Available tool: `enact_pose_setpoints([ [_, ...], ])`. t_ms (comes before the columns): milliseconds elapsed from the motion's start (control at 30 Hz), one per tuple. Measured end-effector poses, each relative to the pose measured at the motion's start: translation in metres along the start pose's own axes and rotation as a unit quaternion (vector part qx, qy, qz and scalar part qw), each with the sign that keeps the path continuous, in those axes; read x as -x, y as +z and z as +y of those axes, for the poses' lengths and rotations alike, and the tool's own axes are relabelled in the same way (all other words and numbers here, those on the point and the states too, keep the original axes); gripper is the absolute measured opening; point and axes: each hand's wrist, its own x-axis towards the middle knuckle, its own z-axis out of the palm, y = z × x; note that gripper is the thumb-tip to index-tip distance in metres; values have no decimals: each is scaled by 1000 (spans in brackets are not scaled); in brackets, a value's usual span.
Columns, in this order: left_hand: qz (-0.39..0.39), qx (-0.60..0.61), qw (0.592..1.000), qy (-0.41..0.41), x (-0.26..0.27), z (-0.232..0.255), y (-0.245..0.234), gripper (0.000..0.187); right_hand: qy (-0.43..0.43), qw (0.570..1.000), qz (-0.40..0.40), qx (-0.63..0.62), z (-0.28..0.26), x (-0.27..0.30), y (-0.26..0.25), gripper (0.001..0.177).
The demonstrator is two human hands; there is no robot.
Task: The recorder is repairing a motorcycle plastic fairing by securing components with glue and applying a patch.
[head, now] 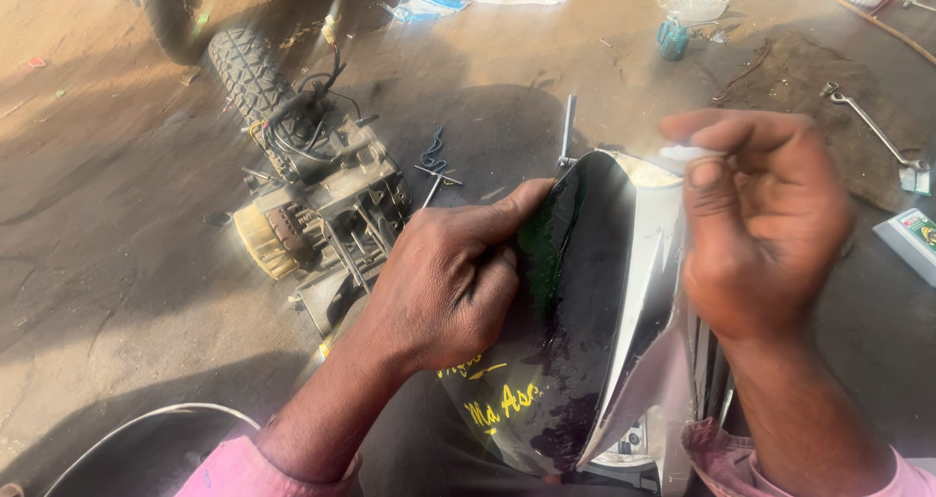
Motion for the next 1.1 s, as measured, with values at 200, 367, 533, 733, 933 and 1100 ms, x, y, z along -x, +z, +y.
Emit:
enact_pose_setpoints([
  [200,-3,15,1000,-3,-2,-3,1,59,9,1000,18,24,-33,43,-8,12],
  [367,7,-7,1000,18,-3,-5,2,61,12,979,-62,191,-61,77,0,11],
  [533,14,-12,999,31,-2,-12,5,59,-24,957,-104,269,-64,87,14,7],
  [733,15,-15,1000,23,-5,-10,4,58,-77,938,-124,314,-61,75,18,8],
  [933,21,-9,999,27,-6,-11,4,55,-115,931,-110,329,-62,55,22,10],
  [1100,23,-19,999,22,-6,-9,4,54,-95,941,-74,317,-58,47,20,12],
])
